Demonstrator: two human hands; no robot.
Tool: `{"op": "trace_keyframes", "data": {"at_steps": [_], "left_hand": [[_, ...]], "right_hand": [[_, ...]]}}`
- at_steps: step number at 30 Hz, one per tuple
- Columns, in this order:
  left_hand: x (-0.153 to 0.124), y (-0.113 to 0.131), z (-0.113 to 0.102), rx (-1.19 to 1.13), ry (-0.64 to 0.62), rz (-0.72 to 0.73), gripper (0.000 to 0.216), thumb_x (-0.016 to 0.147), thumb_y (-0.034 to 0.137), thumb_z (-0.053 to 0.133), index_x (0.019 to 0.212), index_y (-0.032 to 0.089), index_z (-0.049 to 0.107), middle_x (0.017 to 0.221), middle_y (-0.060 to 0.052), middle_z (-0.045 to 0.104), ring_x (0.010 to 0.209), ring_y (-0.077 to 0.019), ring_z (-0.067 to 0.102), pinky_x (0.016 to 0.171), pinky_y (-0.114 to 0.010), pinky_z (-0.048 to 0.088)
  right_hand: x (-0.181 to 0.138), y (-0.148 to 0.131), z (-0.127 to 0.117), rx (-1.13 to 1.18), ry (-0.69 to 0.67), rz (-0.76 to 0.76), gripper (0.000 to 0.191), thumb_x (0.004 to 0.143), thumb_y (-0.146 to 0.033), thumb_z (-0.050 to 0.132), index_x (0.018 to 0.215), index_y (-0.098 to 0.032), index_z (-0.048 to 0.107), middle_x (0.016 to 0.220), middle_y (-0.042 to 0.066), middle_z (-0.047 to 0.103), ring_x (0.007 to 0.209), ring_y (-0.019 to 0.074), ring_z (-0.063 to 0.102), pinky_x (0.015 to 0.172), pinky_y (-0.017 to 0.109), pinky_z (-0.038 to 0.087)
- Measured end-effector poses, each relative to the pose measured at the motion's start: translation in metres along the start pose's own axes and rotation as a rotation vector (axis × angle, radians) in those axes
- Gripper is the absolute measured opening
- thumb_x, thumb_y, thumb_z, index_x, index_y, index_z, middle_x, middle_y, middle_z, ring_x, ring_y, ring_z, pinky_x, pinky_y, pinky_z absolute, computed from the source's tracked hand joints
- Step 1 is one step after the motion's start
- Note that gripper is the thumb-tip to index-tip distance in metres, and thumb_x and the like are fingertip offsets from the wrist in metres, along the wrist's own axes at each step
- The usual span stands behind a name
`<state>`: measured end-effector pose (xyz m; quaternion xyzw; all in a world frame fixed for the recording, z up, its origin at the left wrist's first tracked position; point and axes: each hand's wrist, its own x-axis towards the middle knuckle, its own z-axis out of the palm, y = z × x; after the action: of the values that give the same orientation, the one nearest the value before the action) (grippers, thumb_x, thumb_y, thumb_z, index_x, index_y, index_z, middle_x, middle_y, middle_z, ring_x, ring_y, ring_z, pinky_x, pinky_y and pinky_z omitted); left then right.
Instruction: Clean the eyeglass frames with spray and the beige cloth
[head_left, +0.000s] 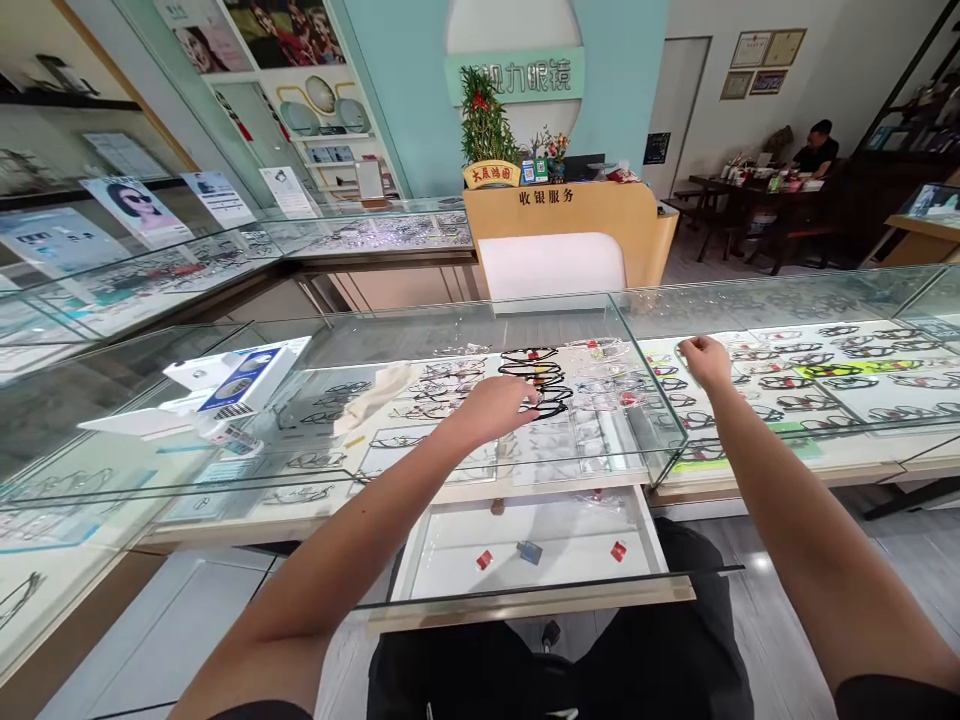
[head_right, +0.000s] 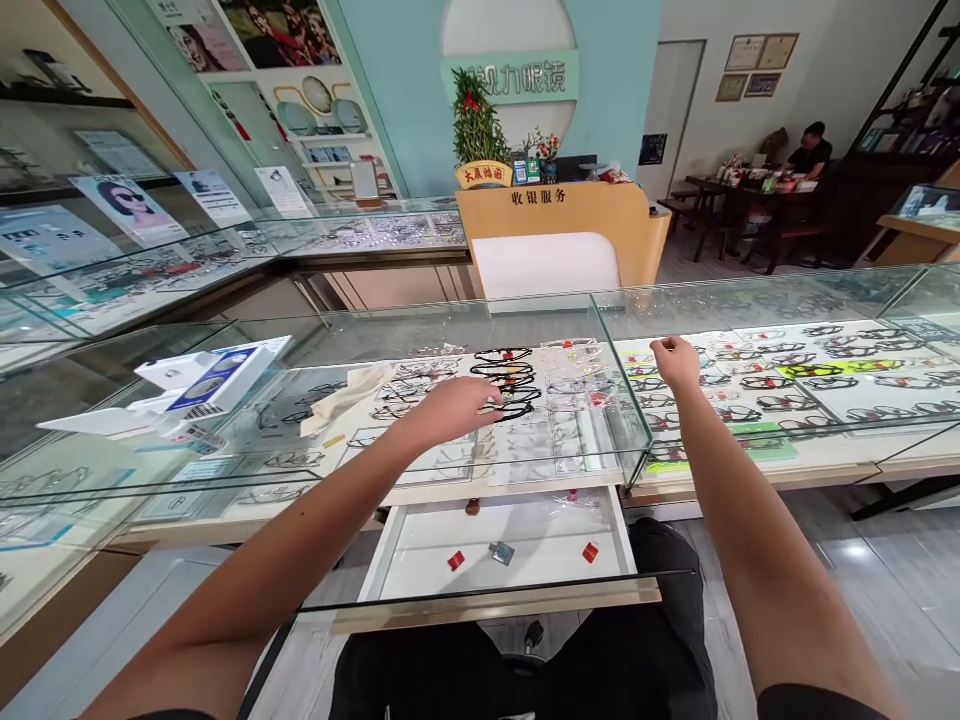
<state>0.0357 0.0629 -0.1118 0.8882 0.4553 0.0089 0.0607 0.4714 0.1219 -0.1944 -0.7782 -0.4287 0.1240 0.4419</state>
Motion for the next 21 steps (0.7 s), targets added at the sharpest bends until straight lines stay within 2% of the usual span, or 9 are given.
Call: {"op": "trace_keyframes", "data": {"at_steps": [3, 7, 9, 12, 14, 16, 21], "left_hand": [[-0.001, -0.003, 0.011, -0.012, 0.022, 0.006, 0.022, 0.098, 0.036, 0.065, 0.106, 0.023, 0.082, 0.113, -0.011, 0.081, 0.113, -0.0324, 0.072, 0.086, -0.036, 0.048], [-0.018, -0.003, 0.007, -0.07, 0.086, 0.024, 0.025, 0.101, 0.038, 0.061, 0.103, 0.024, 0.082, 0.112, -0.01, 0.079, 0.109, -0.0301, 0.071, 0.086, -0.037, 0.048], [-0.034, -0.003, 0.003, -0.207, 0.185, 0.025, 0.029, 0.102, 0.044, 0.06, 0.102, 0.025, 0.082, 0.107, -0.008, 0.077, 0.102, -0.0276, 0.069, 0.082, -0.036, 0.046], [-0.055, -0.007, 0.002, -0.588, 0.416, -0.007, 0.031, 0.097, 0.052, 0.067, 0.099, 0.024, 0.081, 0.1, -0.007, 0.072, 0.092, -0.0237, 0.064, 0.08, -0.036, 0.045], [-0.062, -0.012, 0.005, -0.845, 0.55, -0.02, 0.029, 0.092, 0.051, 0.074, 0.094, 0.023, 0.079, 0.102, -0.007, 0.069, 0.093, -0.022, 0.062, 0.083, -0.035, 0.046], [-0.065, -0.017, 0.008, -1.063, 0.621, -0.034, 0.029, 0.086, 0.05, 0.08, 0.087, 0.021, 0.075, 0.105, -0.007, 0.067, 0.095, -0.021, 0.061, 0.085, -0.034, 0.047], [-0.069, -0.031, 0.015, -1.419, 0.583, -0.139, 0.039, 0.077, 0.055, 0.089, 0.087, 0.021, 0.072, 0.1, -0.003, 0.068, 0.093, -0.0174, 0.061, 0.086, -0.03, 0.048]], "right_hand": [[-0.008, -0.006, -0.005, -0.039, 0.024, -0.06, 0.024, 0.075, -0.041, 0.061, 0.08, -0.02, 0.071, 0.084, 0.01, 0.079, 0.07, 0.0214, 0.056, 0.068, 0.035, 0.038], [-0.033, -0.024, -0.017, -0.09, 0.162, -0.211, 0.018, 0.082, -0.035, 0.054, 0.076, -0.021, 0.063, 0.078, 0.01, 0.071, 0.072, 0.0226, 0.053, 0.07, 0.036, 0.037], [-0.052, -0.039, -0.021, -0.103, 0.227, -0.303, 0.02, 0.086, -0.034, 0.051, 0.072, -0.023, 0.057, 0.076, 0.01, 0.067, 0.073, 0.023, 0.052, 0.072, 0.038, 0.037], [-0.09, -0.07, -0.015, -0.065, 0.253, -0.444, 0.023, 0.091, -0.035, 0.049, 0.072, -0.024, 0.054, 0.077, 0.009, 0.065, 0.076, 0.0239, 0.056, 0.077, 0.039, 0.043], [-0.12, -0.096, -0.003, -0.011, 0.227, -0.535, 0.024, 0.095, -0.037, 0.048, 0.078, -0.023, 0.058, 0.082, 0.01, 0.068, 0.081, 0.0244, 0.063, 0.082, 0.039, 0.049], [-0.154, -0.126, 0.013, 0.045, 0.174, -0.615, 0.025, 0.098, -0.04, 0.049, 0.083, -0.024, 0.061, 0.086, 0.009, 0.07, 0.085, 0.0241, 0.067, 0.083, 0.037, 0.054], [-0.231, -0.185, 0.049, 0.415, -0.072, -0.805, 0.019, 0.1, -0.035, 0.054, 0.085, -0.026, 0.061, 0.081, 0.003, 0.069, 0.076, 0.0208, 0.065, 0.069, 0.033, 0.055]]}}
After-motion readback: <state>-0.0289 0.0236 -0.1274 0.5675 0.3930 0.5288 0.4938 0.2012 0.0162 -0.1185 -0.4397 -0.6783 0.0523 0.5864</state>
